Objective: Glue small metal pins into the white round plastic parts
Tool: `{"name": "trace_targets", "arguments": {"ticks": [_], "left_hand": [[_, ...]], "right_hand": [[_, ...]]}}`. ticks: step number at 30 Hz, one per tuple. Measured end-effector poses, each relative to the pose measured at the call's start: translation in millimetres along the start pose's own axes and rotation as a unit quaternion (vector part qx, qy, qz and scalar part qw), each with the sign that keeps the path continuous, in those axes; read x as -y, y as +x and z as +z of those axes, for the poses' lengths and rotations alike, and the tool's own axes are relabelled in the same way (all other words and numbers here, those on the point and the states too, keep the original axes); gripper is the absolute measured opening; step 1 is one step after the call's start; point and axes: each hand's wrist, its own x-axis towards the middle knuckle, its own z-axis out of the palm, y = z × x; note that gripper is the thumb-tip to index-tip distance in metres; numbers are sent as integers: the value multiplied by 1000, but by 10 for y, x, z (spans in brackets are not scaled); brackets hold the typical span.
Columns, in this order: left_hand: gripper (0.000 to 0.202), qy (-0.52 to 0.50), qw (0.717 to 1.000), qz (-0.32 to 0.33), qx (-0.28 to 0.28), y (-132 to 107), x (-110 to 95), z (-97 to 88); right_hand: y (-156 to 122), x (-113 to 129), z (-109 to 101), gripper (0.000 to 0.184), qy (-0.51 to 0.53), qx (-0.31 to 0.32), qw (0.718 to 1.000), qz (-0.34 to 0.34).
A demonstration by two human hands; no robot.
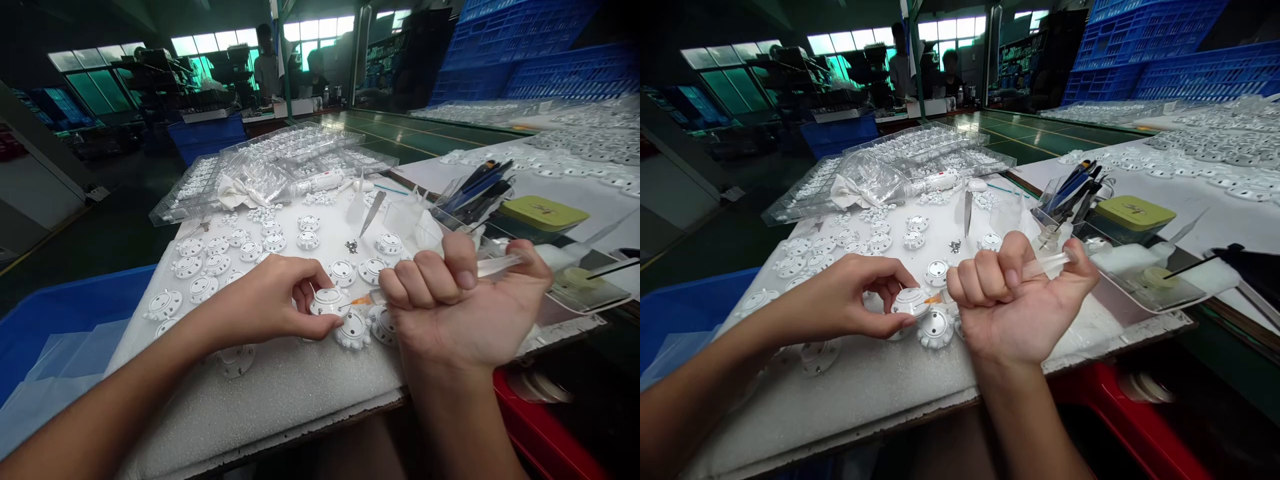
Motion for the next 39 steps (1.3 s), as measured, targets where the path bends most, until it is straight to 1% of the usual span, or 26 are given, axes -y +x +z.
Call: {"name": "trace_targets", "arguments": {"ticks": [9,13,17,20,24,31,34,37,39], "left_hand": [[37,-1,1000,1,3,18,0,-5],[37,-1,1000,-2,6,17,-6,-8],[36,3,1000,-1,7,8,-9,-9],[37,5,1000,3,5,2,-8,-9],[36,9,1000,4,5,-1,-6,-9],[36,11,1000,18,4,-7,8,-6],[36,5,1000,15,4,-6,16,-6],[37,3,1000,16,10,-3,11,-9],[38,8,1000,18,13,-5,0,-12]], "right_hand": [[-13,12,2,47,-18,-5,1000,-12],[-11,9,2,49,-20,3,1000,0],[-3,7,27,51,-36,-16,999,-3],[-5,8,45,50,-44,-18,999,-6],[-7,7,44,49,-46,-16,999,-15],[-20,-1,13,49,-40,-7,999,-2],[-6,5,48,49,-34,-15,999,-11],[-17,14,131,54,-62,-20,998,-7],[-87,18,169,57,-114,-4,993,-5]]}}
